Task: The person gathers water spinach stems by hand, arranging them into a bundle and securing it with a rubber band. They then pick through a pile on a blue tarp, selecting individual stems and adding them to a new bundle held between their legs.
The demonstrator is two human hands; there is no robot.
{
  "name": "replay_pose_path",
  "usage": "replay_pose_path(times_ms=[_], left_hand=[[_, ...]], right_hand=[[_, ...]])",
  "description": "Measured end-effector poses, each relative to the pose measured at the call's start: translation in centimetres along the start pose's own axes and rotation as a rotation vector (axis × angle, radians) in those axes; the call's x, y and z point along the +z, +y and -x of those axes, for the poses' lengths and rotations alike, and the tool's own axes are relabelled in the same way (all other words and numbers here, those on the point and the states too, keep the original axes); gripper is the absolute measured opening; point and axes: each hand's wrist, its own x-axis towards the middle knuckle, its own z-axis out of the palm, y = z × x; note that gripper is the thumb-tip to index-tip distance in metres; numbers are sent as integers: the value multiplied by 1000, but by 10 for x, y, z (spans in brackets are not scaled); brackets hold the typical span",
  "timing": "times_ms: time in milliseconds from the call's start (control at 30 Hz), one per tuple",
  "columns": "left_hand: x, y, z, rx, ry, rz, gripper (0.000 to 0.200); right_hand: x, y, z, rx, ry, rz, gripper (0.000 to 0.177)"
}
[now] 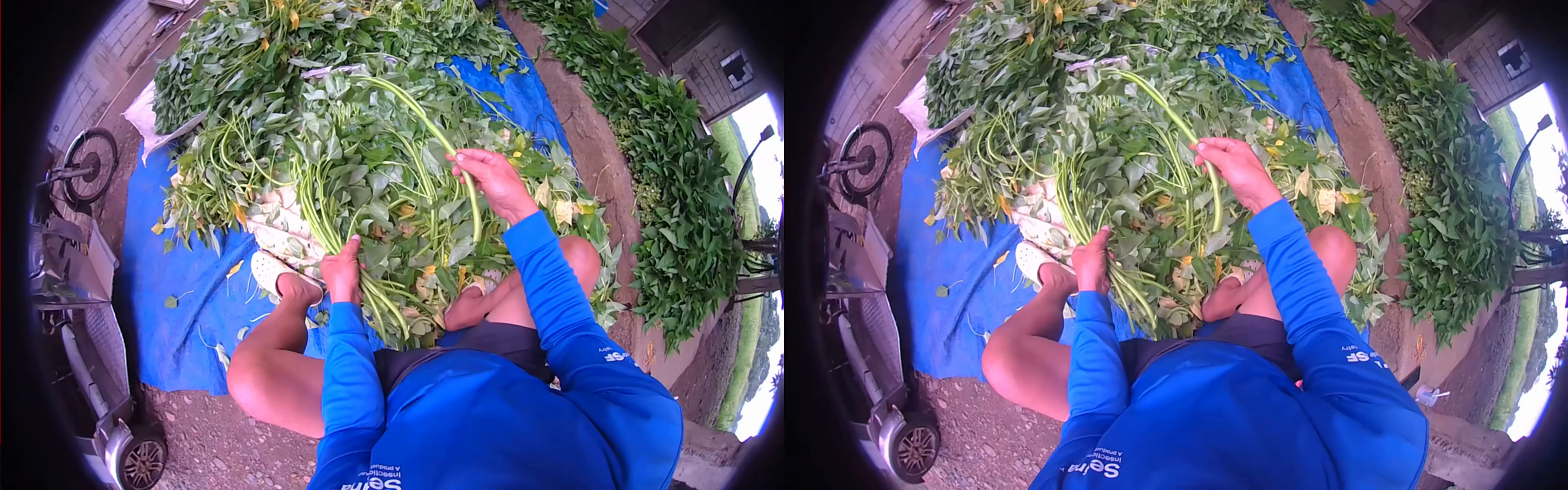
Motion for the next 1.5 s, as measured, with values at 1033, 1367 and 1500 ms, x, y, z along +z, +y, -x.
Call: replay_pose_path(times_ms=[1033,1367,1500], left_hand=[[23,-22,6,7,-54,225,35],[10,-28,-13,116,61,17,35],[20,-14,-4,151,120,-45,38]], right_hand=[[123,106,70,-287,218,369,25],[33,14,45,-811,411,1263,26],[37,6,40,-856,530,1250,26]])
